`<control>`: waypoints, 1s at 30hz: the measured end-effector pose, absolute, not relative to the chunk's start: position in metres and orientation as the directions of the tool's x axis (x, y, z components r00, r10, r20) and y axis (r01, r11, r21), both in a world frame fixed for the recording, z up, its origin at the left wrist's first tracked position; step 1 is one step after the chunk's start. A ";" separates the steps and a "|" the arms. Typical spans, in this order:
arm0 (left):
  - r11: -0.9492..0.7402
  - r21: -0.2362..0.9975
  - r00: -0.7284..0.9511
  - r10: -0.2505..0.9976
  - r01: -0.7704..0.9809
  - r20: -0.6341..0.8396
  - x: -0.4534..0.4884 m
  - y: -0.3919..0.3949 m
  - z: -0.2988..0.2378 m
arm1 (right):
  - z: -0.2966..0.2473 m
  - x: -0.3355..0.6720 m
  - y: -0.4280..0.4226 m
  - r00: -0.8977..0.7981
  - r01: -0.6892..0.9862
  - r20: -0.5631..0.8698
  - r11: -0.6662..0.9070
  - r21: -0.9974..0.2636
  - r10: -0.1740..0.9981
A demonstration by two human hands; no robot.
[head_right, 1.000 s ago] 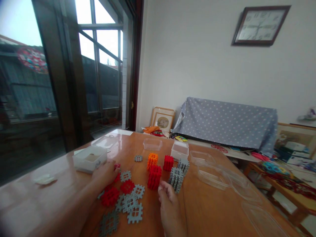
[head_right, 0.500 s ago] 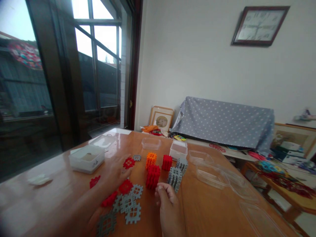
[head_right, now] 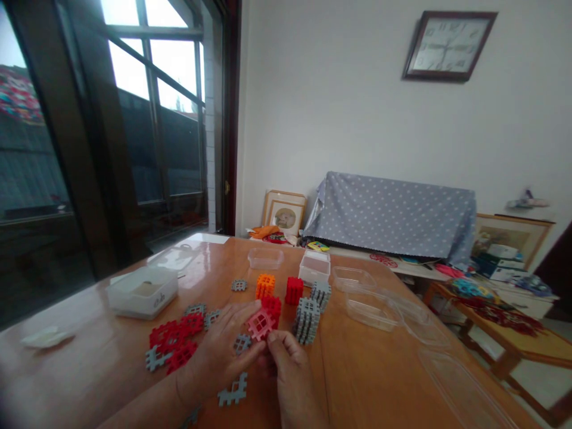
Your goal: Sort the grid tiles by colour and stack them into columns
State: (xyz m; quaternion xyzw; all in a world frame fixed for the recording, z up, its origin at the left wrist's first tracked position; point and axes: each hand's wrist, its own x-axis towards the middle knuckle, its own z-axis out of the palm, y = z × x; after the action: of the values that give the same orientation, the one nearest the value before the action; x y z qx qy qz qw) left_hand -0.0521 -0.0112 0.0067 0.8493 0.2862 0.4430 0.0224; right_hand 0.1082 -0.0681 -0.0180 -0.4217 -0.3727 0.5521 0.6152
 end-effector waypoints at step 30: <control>-0.780 0.445 0.610 0.623 0.440 0.490 -0.074 -0.004 0.021 | -0.023 0.122 -0.060 0.193 -0.277 -0.005 0.050 -0.959 0.981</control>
State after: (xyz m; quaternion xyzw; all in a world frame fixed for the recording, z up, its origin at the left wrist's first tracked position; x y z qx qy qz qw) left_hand -0.0741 -0.0040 0.0206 0.8860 0.3000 0.3243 0.1412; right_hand 0.1219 -0.0598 -0.0228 -0.4640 -0.3792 0.5098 0.6173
